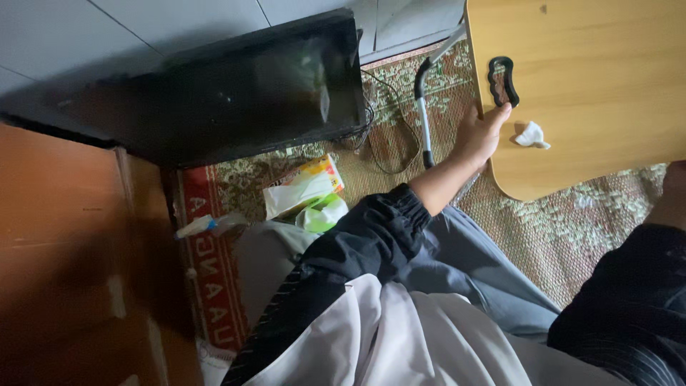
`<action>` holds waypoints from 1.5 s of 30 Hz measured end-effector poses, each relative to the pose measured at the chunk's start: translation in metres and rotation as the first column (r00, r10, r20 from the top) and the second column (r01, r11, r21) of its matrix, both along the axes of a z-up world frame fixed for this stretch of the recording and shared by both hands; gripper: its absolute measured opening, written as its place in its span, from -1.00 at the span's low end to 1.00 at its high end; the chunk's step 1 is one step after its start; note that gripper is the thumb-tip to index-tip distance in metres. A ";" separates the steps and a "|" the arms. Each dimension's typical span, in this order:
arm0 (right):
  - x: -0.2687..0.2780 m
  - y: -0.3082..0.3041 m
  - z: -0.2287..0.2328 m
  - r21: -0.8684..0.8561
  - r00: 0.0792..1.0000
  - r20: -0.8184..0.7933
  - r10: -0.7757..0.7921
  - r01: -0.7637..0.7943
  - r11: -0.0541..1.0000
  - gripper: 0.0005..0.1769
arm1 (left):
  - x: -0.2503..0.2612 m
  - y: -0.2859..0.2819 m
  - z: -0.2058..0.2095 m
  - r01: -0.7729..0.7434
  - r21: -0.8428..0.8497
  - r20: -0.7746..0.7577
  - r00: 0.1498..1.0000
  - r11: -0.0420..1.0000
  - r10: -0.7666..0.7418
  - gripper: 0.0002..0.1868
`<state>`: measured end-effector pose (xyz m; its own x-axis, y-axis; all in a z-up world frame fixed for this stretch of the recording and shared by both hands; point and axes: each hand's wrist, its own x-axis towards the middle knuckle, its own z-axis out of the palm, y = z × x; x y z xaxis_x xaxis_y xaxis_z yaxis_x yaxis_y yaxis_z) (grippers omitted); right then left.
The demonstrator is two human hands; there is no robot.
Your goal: The person wipes down a television screen and a small wooden table using a cleaning spray and tissues.
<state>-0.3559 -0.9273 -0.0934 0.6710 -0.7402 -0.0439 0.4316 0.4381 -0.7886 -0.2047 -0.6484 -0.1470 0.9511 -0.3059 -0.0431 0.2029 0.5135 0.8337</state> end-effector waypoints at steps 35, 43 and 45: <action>0.038 0.236 -0.235 -0.707 0.309 -0.665 -0.680 -0.554 0.441 -0.31 | 0.049 0.173 -0.148 -0.530 0.812 0.563 0.597 0.247 -0.571 -0.43; 0.020 0.237 -0.225 -0.525 0.484 -0.758 -0.437 -0.057 0.849 -0.75 | 0.032 0.225 -0.094 -0.328 0.944 0.218 0.706 -0.039 -0.674 -0.74; 0.002 0.253 -0.200 -0.368 0.645 -0.659 -0.387 0.172 0.914 -0.84 | 0.044 0.224 -0.107 -0.527 0.849 0.419 0.635 0.033 -0.649 -0.74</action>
